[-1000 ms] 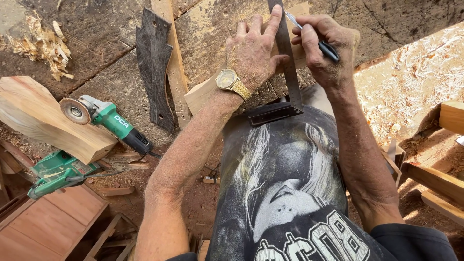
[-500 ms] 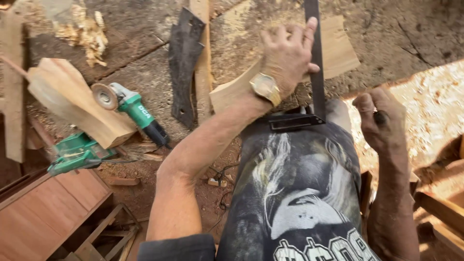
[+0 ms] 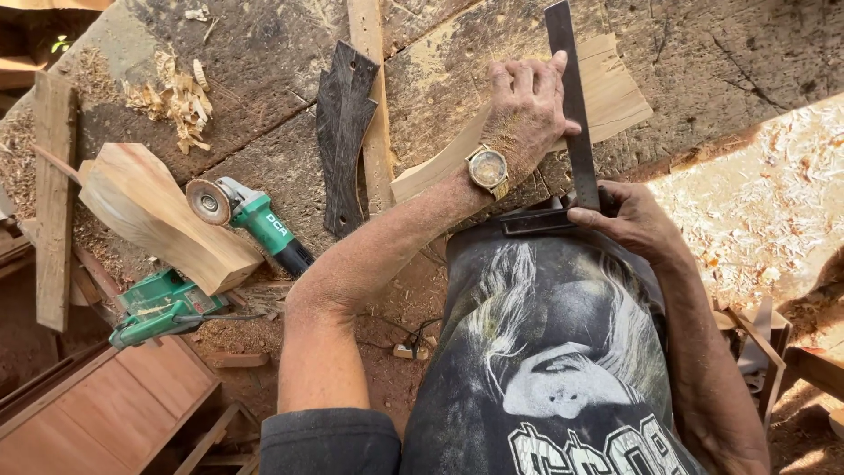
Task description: The person uses a metal square and a marker to draw straight lines on a curved piece of wood. They repeatedly align the square, mark the wood, and compare it to a dark template piece to ensure accuracy.
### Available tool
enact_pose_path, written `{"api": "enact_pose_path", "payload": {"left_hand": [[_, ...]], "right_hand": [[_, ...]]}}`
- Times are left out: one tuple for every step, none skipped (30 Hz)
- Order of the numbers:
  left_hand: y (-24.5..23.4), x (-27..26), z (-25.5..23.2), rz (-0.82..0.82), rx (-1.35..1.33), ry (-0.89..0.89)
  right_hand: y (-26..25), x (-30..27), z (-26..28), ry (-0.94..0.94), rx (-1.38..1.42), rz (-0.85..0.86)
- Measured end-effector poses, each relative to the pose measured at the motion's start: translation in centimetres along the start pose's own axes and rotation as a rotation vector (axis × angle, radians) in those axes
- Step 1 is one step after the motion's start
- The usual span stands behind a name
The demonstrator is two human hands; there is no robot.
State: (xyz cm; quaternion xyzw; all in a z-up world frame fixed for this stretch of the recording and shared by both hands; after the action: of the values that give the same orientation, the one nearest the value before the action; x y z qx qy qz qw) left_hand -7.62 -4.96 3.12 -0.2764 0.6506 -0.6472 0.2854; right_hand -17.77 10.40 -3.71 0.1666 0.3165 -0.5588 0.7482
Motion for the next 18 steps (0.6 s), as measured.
{"api": "enact_pose_path", "payload": {"left_hand": [[-0.2,0.1,0.2,-0.018,0.012,-0.009],[-0.1,0.1,0.2,-0.02,0.008,-0.007],[0.0,0.0,0.2,-0.023,-0.021,-0.007],[0.1,-0.1,0.4,-0.026,-0.044,-0.007],[0.3,-0.3,0.3,-0.027,-0.043,-0.006],[0.7,-0.2,0.5,-0.014,-0.053,-0.03],[1.1,-0.1,0.6,-0.001,-0.064,-0.054],[2.2,-0.5,0.5,-0.007,-0.07,-0.054],[2.7,-1.1,0.7,-0.075,-0.138,-0.088],[3.2,-1.5,1.0,-0.147,-0.206,-0.128],[1.7,-2.7,1.2,-0.154,-0.212,-0.134],[-0.6,-4.2,2.0,-0.263,-0.329,-0.145],[-2.9,-5.8,2.8,-0.372,-0.446,-0.155],[-1.6,-6.3,2.9,-0.379,-0.447,-0.149],[0.8,-6.7,3.9,-0.27,-0.359,-0.274],[3.3,-7.9,5.0,-0.158,-0.267,-0.411],[3.5,-7.8,5.2,-0.164,-0.265,-0.417],[4.5,-7.9,6.1,-0.108,-0.338,-0.489]], "right_hand": [[0.2,-0.3,0.9,-0.001,0.024,0.002],[0.1,-0.5,0.7,0.002,0.022,-0.002],[-0.1,-0.7,0.6,-0.002,0.027,-0.024],[-0.2,-0.8,0.6,-0.01,0.034,-0.045],[-0.7,-1.3,-0.1,-0.012,0.034,-0.047],[-2.4,-1.6,-0.8,-0.011,-0.06,-0.129],[-4.0,-2.1,-1.4,-0.009,-0.154,-0.212],[-5.2,-3.1,-1.8,-0.007,-0.161,-0.216],[-7.4,-4.3,-1.8,-0.039,-0.209,-0.319],[-9.7,-5.5,-1.5,-0.077,-0.262,-0.418],[-11.0,-6.6,-2.7,-0.078,-0.274,-0.418],[-12.5,-7.9,-3.2,-0.142,-0.279,-0.489],[-14.0,-9.3,-3.8,-0.209,-0.282,-0.559],[-14.8,-9.9,-3.3,-0.212,-0.283,-0.567],[-15.9,-11.1,-2.4,-0.265,-0.257,-0.645],[-16.9,-12.2,-1.5,-0.321,-0.232,-0.711],[-16.9,-12.0,-1.1,-0.329,-0.236,-0.707],[-16.9,-11.9,-0.9,-0.339,-0.161,-0.723]]}}
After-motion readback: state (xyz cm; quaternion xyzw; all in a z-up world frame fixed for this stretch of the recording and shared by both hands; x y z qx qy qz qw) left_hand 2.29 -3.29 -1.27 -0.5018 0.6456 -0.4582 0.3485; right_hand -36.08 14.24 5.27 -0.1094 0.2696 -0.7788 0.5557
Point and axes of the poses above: each hand's wrist, its own x-axis towards the middle knuckle, its own y-axis out of the palm, z = x × y, the point moved 10 cm from there along x, towards the middle knuckle, and after that the axes turned 10 degrees about -x, right-handed, at the moved point
